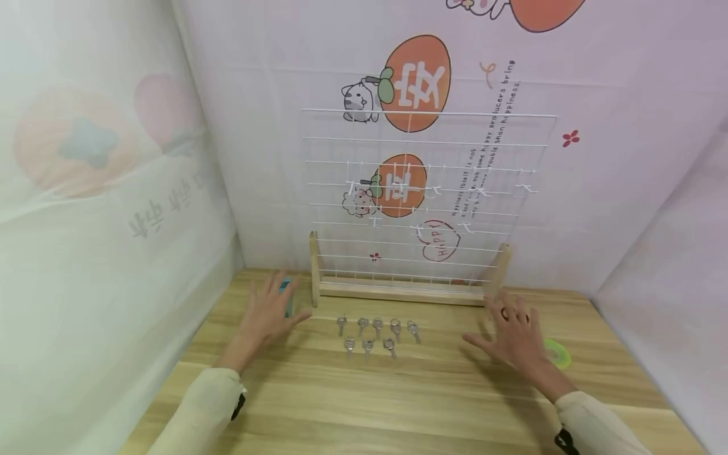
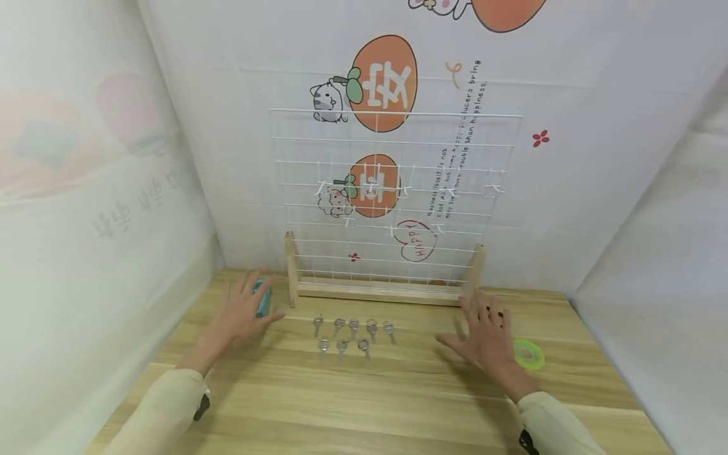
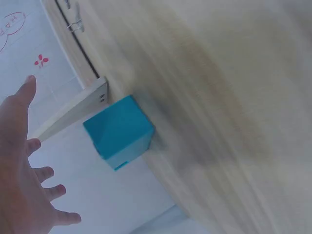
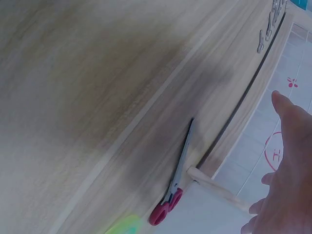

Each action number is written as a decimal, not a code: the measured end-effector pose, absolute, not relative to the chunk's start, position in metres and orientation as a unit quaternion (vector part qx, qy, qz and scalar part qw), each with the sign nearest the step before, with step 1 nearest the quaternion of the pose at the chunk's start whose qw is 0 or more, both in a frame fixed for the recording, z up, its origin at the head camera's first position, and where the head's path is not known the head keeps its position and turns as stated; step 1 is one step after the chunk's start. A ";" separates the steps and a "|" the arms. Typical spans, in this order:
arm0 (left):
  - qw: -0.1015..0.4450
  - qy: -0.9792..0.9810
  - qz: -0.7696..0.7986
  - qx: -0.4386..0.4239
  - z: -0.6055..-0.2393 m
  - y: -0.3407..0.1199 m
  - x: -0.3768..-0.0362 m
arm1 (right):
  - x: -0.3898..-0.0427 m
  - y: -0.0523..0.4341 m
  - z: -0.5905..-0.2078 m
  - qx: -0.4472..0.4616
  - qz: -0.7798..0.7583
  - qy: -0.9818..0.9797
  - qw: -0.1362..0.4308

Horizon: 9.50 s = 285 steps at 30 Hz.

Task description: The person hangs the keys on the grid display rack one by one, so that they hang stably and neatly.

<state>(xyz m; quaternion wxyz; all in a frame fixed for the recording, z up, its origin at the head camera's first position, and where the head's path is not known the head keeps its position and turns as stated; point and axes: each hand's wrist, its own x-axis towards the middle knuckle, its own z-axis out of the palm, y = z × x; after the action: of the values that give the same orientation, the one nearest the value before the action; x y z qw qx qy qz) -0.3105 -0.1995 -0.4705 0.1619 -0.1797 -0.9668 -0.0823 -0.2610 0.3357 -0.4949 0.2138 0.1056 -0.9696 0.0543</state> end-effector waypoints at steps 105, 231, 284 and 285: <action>-0.063 -0.766 -0.637 -0.053 -0.373 -0.166 -0.418 | -0.347 0.095 -0.512 0.320 0.324 -0.889 0.055; -0.058 -0.761 -0.644 -0.052 -0.376 -0.161 -0.407 | -0.332 0.119 -0.275 0.282 0.442 -0.824 0.213; -0.083 -0.747 -0.658 -0.049 -0.370 -0.163 -0.410 | -0.345 0.128 -0.505 0.283 0.372 -0.883 0.025; -0.083 -0.746 -0.659 -0.050 -0.370 -0.163 -0.410 | -0.345 0.127 -0.507 0.282 0.370 -0.885 0.020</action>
<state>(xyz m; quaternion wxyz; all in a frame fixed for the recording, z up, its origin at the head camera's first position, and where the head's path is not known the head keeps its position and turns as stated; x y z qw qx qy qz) -0.4095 -0.1633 -0.3702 -0.0833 -0.0495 -0.7457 -0.6592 -0.3449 0.1270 -0.5068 0.0202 0.2823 -0.8850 0.3698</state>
